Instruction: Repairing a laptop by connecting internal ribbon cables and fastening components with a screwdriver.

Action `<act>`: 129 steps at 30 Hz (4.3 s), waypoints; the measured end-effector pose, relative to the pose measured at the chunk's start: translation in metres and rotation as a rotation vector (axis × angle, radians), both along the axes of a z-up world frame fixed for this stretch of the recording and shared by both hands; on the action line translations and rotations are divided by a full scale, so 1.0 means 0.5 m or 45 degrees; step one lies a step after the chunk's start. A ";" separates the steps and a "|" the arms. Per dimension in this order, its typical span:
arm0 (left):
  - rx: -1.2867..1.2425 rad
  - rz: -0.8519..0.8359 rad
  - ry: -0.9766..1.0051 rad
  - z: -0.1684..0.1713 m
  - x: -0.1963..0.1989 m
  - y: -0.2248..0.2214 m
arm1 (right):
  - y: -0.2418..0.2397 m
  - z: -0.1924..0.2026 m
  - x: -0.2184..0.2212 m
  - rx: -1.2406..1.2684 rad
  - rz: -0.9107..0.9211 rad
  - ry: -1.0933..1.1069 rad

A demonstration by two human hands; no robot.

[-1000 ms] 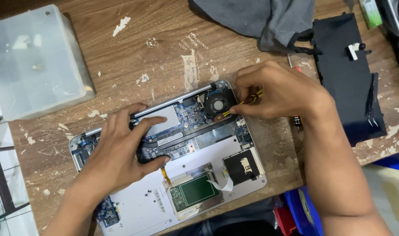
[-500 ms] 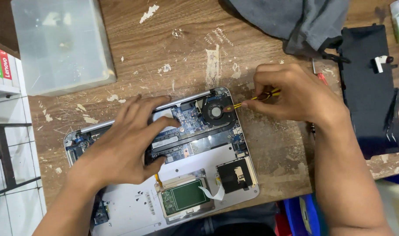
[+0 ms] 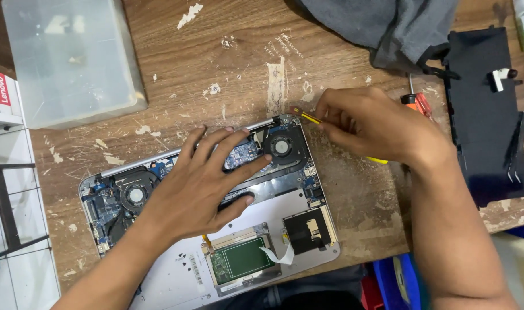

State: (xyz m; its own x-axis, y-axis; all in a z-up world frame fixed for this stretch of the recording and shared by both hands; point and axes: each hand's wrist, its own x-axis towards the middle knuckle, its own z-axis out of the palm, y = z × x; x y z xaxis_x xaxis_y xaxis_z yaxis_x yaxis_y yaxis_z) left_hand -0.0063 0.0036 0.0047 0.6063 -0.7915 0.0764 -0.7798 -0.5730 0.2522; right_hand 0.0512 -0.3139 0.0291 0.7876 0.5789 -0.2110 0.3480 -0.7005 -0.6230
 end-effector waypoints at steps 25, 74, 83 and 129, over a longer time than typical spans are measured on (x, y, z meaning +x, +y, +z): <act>-0.008 -0.007 -0.105 -0.009 0.000 -0.023 | 0.042 0.033 -0.050 -0.371 0.066 0.108; -0.298 -0.020 -0.034 -0.012 0.006 -0.013 | 0.081 -0.031 -0.103 0.848 0.007 -0.488; -0.268 0.002 0.009 -0.008 0.007 -0.016 | 0.098 -0.059 -0.098 0.898 -0.031 -0.559; -0.913 0.133 0.201 -0.029 -0.003 -0.014 | 0.145 -0.063 -0.138 1.339 -0.109 -0.508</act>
State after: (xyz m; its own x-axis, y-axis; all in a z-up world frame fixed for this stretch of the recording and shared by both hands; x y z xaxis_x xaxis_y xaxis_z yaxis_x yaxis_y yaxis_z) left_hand -0.0079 -0.0035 -0.0096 0.7221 -0.5179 0.4587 -0.6539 -0.2947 0.6968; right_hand -0.0180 -0.2416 -0.0022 0.7351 0.2617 0.6254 0.6305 0.0754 -0.7725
